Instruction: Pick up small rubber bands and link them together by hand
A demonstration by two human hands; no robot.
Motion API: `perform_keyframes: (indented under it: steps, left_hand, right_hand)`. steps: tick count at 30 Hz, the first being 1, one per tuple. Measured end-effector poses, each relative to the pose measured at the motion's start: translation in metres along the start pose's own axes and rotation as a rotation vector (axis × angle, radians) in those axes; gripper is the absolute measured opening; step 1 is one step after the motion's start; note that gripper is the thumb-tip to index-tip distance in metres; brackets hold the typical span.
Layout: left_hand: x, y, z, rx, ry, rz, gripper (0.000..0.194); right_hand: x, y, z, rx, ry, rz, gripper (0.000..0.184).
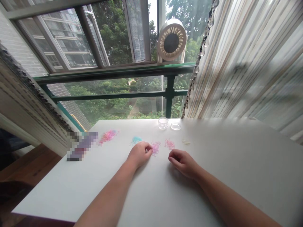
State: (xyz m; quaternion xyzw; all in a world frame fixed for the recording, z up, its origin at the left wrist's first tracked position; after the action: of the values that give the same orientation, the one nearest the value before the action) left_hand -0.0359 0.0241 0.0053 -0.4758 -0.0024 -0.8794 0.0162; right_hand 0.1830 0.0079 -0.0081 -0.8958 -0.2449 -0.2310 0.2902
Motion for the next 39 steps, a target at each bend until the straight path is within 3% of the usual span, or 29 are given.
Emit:
perform_keyframes:
  steps: [6, 12, 24, 39]
  left_hand:
    - [0.002, 0.002, -0.001, -0.068, 0.028, 0.002, 0.019]
    - [0.003, 0.006, 0.001, -0.196, 0.043, -0.019, 0.047]
    - [-0.006, -0.002, -0.004, -0.11, 0.04, 0.03, 0.03]
    - [-0.004, 0.001, 0.0, -0.076, 0.104, 0.021, 0.035]
  right_hand:
    - [0.0, 0.0, 0.001, 0.004, 0.0, 0.004, 0.013]
    - [0.001, -0.001, -0.001, 0.008, -0.003, 0.006, 0.013]
    - [0.0, -0.001, 0.001, -0.002, -0.02, 0.011, 0.013]
    - [0.0, 0.0, 0.0, -0.004, -0.003, 0.002, 0.013]
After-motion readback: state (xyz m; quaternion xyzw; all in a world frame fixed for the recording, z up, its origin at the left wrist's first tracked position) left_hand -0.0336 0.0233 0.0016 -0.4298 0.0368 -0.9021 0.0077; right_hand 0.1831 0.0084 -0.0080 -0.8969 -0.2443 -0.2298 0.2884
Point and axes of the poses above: each hand's wrist, its own y-axis away from the middle knuckle, its own x-axis out of the back of the hand, z = x × y, the point moved 1 cm from there along -y, towards the middle knuckle, and after that the axes turned 15 degrees about x, right-handed, at the moved point
